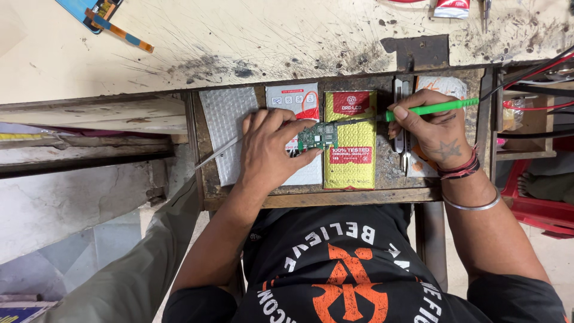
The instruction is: The person sits at a repair bench and solders a small green circuit board resting on a lower shelf, holding the board steady with one hand while applying a green soldering iron to its components with the other. They occasionally reposition the board and, near the end, another person holds up a phone while the person continues soldering.
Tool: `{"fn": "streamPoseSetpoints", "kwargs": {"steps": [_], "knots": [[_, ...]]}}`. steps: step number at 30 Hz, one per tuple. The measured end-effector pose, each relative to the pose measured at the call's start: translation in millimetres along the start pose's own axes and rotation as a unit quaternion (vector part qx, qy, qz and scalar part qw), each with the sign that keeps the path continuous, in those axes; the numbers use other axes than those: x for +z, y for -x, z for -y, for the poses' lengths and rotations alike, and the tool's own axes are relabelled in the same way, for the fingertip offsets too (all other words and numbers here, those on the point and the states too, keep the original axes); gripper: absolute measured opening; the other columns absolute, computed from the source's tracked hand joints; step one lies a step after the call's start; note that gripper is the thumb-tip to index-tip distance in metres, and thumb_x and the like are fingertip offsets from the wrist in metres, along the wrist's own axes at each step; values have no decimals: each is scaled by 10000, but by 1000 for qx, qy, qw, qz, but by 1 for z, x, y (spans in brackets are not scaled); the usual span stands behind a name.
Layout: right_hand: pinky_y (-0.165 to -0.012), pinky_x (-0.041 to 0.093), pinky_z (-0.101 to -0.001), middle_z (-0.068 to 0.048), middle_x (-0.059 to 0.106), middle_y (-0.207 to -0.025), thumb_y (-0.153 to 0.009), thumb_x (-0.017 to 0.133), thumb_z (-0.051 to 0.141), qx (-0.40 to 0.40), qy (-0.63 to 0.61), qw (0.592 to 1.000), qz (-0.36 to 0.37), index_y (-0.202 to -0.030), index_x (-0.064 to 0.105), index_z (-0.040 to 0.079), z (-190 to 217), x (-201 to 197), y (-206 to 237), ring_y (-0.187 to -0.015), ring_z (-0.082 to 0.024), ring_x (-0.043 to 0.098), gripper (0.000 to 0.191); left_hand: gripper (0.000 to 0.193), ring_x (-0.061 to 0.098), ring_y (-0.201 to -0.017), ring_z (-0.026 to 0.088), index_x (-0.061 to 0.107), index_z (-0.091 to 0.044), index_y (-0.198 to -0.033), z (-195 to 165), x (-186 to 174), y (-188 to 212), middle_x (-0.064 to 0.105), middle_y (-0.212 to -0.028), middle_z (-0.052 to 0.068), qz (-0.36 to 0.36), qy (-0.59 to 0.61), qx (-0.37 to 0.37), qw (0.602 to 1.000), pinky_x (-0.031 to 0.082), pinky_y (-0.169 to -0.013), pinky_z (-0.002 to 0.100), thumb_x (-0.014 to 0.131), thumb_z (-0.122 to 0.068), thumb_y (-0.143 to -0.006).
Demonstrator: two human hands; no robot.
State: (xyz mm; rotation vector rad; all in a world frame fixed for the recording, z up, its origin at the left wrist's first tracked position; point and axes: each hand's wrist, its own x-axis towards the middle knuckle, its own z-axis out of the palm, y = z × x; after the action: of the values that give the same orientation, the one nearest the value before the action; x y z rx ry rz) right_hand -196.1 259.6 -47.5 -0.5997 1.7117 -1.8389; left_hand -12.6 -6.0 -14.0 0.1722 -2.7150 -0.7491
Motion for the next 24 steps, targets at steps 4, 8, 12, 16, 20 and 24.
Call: {"fn": "streamPoseSetpoints", "kwargs": {"steps": [4,8,12,16,20,24], "knots": [[-719,593,-299,-114,705,-907,-1027,704,49,10,-13,1000,8,-1044,673,-44,0,0,0,-769,-167,696,100,487,547,-1046,213,781,-208,-1089,0,0,0,622,-1061,-21,-8,-2,5,1000,370,-995,446,927,-413,-672],[-721,593,-298,-116,709,-906,-1029,700,52,5,2,1000,2,-1056,672,-47,0,0,0,-768,-168,700,106,477,545,-1046,213,783,-214,-1098,0,0,0,621,-1061,-21,-5,-2,3,1000,372,-986,438,926,-409,-687],[-718,595,-299,-114,705,-905,-1029,704,53,6,0,1000,7,-1050,670,-50,0,0,0,-769,-166,700,110,484,547,-1047,214,778,-208,-1099,-1,-1,0,623,-1062,-20,-3,1,1,1000,373,-978,436,923,-413,-685],[-713,591,-295,-112,708,-896,-1030,703,59,9,-7,1000,2,-1056,675,-42,0,0,1,-761,-166,701,109,478,548,-1049,212,780,-219,-1108,-1,-1,0,625,-1065,-23,-1,5,-2,1000,372,-979,436,920,-409,-693],[-711,590,-292,-106,709,-904,-1022,707,58,19,3,1000,2,-1044,678,-40,1,0,1,-767,-162,700,105,472,549,-1053,211,780,-223,-1106,-1,-1,0,626,-1067,-23,-1,5,-3,1000,369,-987,438,920,-411,-696],[-708,592,-293,-107,708,-898,-1025,707,61,17,6,1000,3,-1043,676,-37,3,0,-1,-765,-163,701,104,469,547,-1049,211,782,-222,-1104,-1,-1,0,626,-1066,-20,-4,2,-3,1000,366,-1009,449,920,-405,-694]]}}
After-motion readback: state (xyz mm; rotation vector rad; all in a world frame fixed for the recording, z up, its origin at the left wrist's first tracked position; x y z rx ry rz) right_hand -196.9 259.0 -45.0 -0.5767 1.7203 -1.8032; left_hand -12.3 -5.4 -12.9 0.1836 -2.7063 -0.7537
